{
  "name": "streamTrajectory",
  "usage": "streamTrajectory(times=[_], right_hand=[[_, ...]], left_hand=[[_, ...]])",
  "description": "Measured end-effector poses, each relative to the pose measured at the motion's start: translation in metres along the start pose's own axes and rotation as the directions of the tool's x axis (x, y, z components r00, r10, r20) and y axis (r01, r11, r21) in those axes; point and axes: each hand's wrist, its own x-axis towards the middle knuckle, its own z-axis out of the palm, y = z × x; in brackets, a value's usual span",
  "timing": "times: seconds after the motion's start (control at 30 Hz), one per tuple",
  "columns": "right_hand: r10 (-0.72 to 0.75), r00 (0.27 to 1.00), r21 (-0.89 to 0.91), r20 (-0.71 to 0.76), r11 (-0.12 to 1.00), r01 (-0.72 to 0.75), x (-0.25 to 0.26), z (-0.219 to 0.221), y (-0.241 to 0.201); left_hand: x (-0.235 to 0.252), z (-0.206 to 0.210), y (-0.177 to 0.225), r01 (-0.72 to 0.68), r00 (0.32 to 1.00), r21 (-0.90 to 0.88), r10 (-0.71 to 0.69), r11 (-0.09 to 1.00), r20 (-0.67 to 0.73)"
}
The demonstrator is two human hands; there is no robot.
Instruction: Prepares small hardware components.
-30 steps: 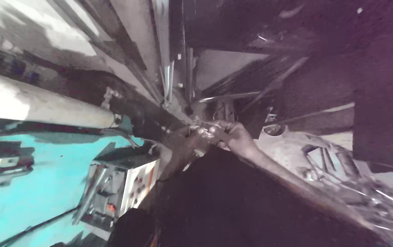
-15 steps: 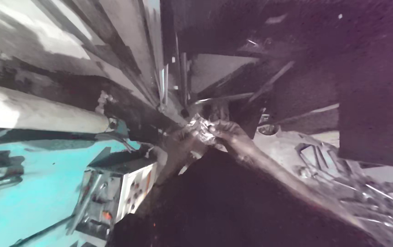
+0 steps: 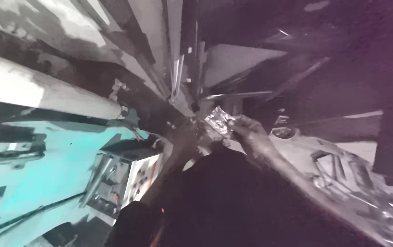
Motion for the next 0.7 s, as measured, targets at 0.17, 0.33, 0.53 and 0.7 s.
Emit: streamTrajectory(times=[0.17,0.33,0.53,0.7], right_hand=[[0.013,1.0,-0.011,0.012,1.0,-0.013,0.003,-0.009,0.01],[-0.007,0.999,-0.086,0.05,0.996,0.011,0.003,-0.016,0.015],[-0.026,0.999,-0.015,0.036,1.0,0.027,0.002,-0.018,0.011],[-0.057,0.997,-0.014,0.06,0.998,0.058,0.002,-0.023,0.015]], left_hand=[[0.001,0.0,0.003,0.027,0.997,-0.176,-0.038,0.984,-0.065],[0.004,-0.006,0.002,-0.071,0.997,-0.074,0.068,0.995,-0.044],[0.006,-0.008,0.013,-0.166,0.985,0.333,0.142,0.928,0.093],[0.008,-0.009,0.021,-0.191,0.963,0.21,0.142,0.959,0.229]])
